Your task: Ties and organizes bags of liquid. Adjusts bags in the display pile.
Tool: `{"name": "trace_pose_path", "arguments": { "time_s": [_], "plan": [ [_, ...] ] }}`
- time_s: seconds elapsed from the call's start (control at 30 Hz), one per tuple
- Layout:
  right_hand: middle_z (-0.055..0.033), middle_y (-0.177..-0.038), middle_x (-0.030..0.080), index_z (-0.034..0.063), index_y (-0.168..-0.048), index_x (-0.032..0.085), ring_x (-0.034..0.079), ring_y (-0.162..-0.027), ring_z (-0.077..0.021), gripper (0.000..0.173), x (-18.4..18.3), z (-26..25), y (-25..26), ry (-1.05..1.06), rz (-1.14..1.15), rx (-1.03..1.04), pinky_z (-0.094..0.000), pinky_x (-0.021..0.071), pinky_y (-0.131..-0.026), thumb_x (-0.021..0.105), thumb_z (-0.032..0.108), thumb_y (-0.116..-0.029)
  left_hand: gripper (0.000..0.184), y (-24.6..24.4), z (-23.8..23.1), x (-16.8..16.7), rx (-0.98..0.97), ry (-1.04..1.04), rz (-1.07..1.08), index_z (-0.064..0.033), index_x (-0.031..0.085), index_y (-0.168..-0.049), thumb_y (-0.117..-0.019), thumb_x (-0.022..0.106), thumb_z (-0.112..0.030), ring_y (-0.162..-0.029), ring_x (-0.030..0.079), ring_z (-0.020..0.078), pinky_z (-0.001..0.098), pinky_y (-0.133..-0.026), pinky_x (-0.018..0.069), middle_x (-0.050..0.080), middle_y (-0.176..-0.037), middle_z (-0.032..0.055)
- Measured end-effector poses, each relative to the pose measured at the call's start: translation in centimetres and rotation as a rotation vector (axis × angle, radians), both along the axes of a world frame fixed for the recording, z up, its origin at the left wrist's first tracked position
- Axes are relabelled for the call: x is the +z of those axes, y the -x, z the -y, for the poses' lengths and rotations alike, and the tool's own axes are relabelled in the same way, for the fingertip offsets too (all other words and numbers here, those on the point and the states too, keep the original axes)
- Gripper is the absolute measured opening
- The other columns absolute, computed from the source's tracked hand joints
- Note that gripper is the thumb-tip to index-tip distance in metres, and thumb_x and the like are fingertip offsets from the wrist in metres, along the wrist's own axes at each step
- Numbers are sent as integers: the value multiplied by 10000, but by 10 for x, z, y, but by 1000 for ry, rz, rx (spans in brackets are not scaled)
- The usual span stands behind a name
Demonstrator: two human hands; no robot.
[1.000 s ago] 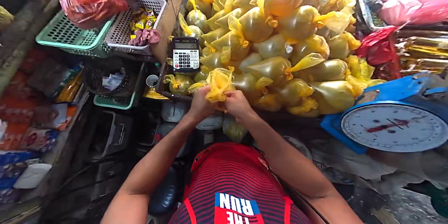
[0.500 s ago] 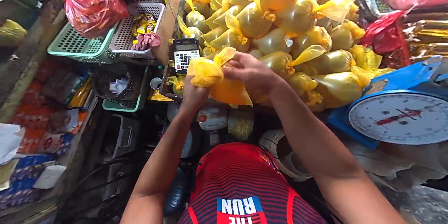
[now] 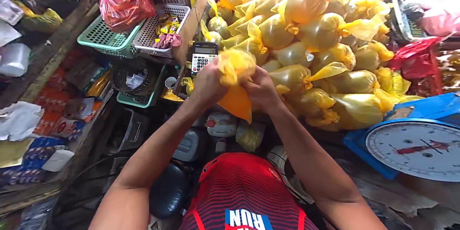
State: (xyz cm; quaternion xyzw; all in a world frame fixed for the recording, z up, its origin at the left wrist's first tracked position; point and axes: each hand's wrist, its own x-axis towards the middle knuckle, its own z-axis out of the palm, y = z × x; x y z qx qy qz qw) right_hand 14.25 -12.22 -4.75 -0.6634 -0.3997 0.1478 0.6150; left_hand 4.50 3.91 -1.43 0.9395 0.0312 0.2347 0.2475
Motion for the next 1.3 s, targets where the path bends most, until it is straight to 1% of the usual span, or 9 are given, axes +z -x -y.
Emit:
{"name": "trace_pose_path", "arguments": {
  "time_s": [0.13,0.23,0.37,0.47,0.57,0.67,0.83,1.1,1.3],
  "plan": [
    [-60,-1123,705,26,-1117,693,670,-1036,-110,212,-5,1,-16,-28,-54,183,-318,581,-905,548,13,-963,178,5,-2,-23,-23,-154,189,-64,749,-1004,-890,728,-199,-1022,663,266,449,-802,576,693,-1127,107],
    [-55,-1527,483,115,-1048,744,487,-1395,-153,133,-28,3,-28,155,113,168,-357,544,-1058,727,195,-944,160,13,10,-49,110,675,-110,-39,702,-1059,-921,701,-120,-840,682,69,280,-767,583,725,-933,19],
    [-136,-1162,610,120,-1065,715,604,-1079,-318,476,-43,5,9,428,391,-63,-529,544,-855,740,554,-872,163,11,11,-54,298,1419,-453,-63,656,-1073,-977,690,-189,-539,527,83,228,-467,432,663,-768,46],
    [-134,-990,615,65,-978,672,613,-956,-346,372,-41,2,36,463,612,-162,-516,524,-760,619,432,-1004,205,8,4,-49,196,1232,-424,-46,658,-1093,-967,712,-198,-553,531,75,228,-479,413,686,-796,53],
    [-80,-959,639,92,-925,693,609,-982,-299,365,-31,-8,29,425,590,-117,-485,506,-809,510,377,-1061,174,7,-12,-34,90,686,-279,-71,739,-991,-909,752,-224,-802,712,101,368,-740,597,752,-880,27],
    [-51,-831,599,96,-774,624,597,-872,-234,392,-23,0,34,293,491,-21,-423,513,-754,490,301,-1080,290,6,-12,-22,206,464,-183,-91,700,-1119,-921,700,-303,-969,692,170,487,-898,564,723,-995,44],
    [-17,-647,531,108,-647,543,577,-658,-163,447,-35,1,48,124,443,-38,-369,491,-598,506,264,-1064,380,-18,-14,-24,269,1326,4,47,599,-1115,-1119,332,-223,-856,769,276,424,-795,645,766,-1012,164],
    [-7,-559,489,107,-587,494,528,-552,-155,444,-74,18,82,-19,491,-159,-340,447,-521,555,190,-1019,327,-36,-35,-47,0,2167,5,-102,511,-956,-1118,318,-310,-463,504,64,173,-393,444,576,-737,31],
    [-46,-639,537,86,-661,539,576,-648,-205,425,-75,63,35,127,697,56,-383,495,-623,567,271,-1043,416,34,-30,-39,-25,747,-717,-24,680,-967,-1063,509,-391,-568,612,163,353,-561,540,690,-758,76]
  ]
}}
